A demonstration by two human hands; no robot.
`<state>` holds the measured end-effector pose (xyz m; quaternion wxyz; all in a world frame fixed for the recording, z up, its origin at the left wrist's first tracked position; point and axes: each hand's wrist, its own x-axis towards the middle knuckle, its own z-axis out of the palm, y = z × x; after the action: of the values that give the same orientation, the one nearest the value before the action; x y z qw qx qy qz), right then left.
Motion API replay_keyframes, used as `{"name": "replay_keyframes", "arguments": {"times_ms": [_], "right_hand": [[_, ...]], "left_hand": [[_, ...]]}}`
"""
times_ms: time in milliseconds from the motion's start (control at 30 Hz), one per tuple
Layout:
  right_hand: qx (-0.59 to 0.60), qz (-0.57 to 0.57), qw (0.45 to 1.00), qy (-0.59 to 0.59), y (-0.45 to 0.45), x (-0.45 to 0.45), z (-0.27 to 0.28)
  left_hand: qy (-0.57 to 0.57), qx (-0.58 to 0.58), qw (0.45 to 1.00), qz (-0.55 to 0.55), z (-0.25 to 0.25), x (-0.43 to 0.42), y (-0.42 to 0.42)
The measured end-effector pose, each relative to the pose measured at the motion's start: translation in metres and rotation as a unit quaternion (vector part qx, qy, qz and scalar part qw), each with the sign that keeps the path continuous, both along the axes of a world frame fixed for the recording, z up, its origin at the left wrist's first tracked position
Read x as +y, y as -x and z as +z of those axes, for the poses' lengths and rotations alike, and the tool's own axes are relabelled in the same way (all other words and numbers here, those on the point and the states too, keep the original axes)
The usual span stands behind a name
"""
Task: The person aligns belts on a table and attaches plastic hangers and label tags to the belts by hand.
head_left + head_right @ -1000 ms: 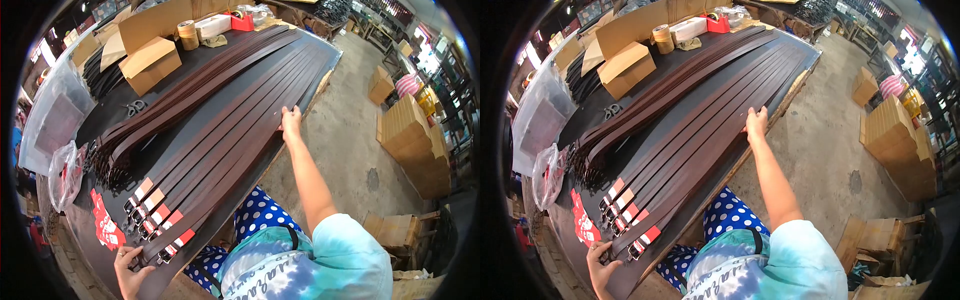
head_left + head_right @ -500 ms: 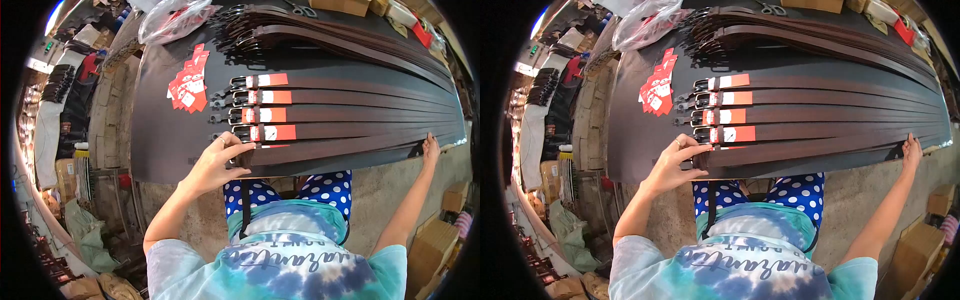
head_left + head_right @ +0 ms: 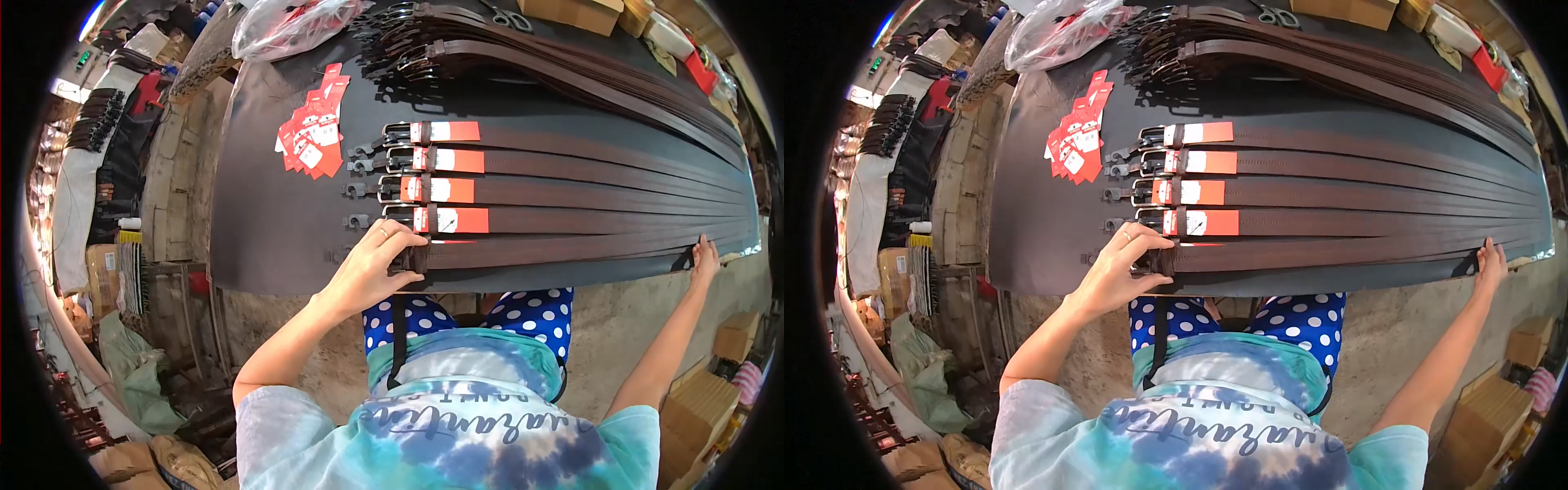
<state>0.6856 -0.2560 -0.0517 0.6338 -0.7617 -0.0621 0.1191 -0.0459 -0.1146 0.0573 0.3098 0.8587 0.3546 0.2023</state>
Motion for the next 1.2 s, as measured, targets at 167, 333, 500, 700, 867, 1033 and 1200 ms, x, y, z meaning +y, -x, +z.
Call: {"name": "replay_keyframes", "arguments": {"times_ms": [167, 333, 500, 700, 867, 1033, 1200], "right_hand": [[-0.165, -0.104, 0.979, 0.062, 0.012, -0.01, -0.004], [-0.284, -0.073, 0.955, 0.045, 0.03, -0.015, 0.002], [-0.247, 0.132, 0.959, 0.044, 0.138, 0.039, 0.07], [-0.126, 0.422, 0.898, -0.028, 0.244, 0.124, 0.098], [-0.056, 0.491, 0.866, -0.079, 0.279, 0.159, 0.088], [0.004, 0.521, 0.849, -0.088, 0.297, 0.174, 0.085], [0.057, 0.548, 0.831, -0.079, 0.316, 0.189, 0.077]], "left_hand": [[-0.045, 0.013, 0.999, -0.009, -0.004, 0.001, 0.003], [-0.04, 0.055, 0.996, -0.05, 0.007, 0.012, -0.001], [-0.105, -0.03, 0.994, -0.03, 0.034, 0.07, -0.028], [-0.269, -0.059, 0.96, 0.052, 0.013, 0.211, -0.08], [-0.203, 0.036, 0.978, 0.023, -0.009, 0.273, -0.079], [-0.186, 0.042, 0.981, 0.019, 0.005, 0.27, -0.079], [-0.133, -0.096, 0.986, 0.027, 0.019, 0.245, -0.078]]}}
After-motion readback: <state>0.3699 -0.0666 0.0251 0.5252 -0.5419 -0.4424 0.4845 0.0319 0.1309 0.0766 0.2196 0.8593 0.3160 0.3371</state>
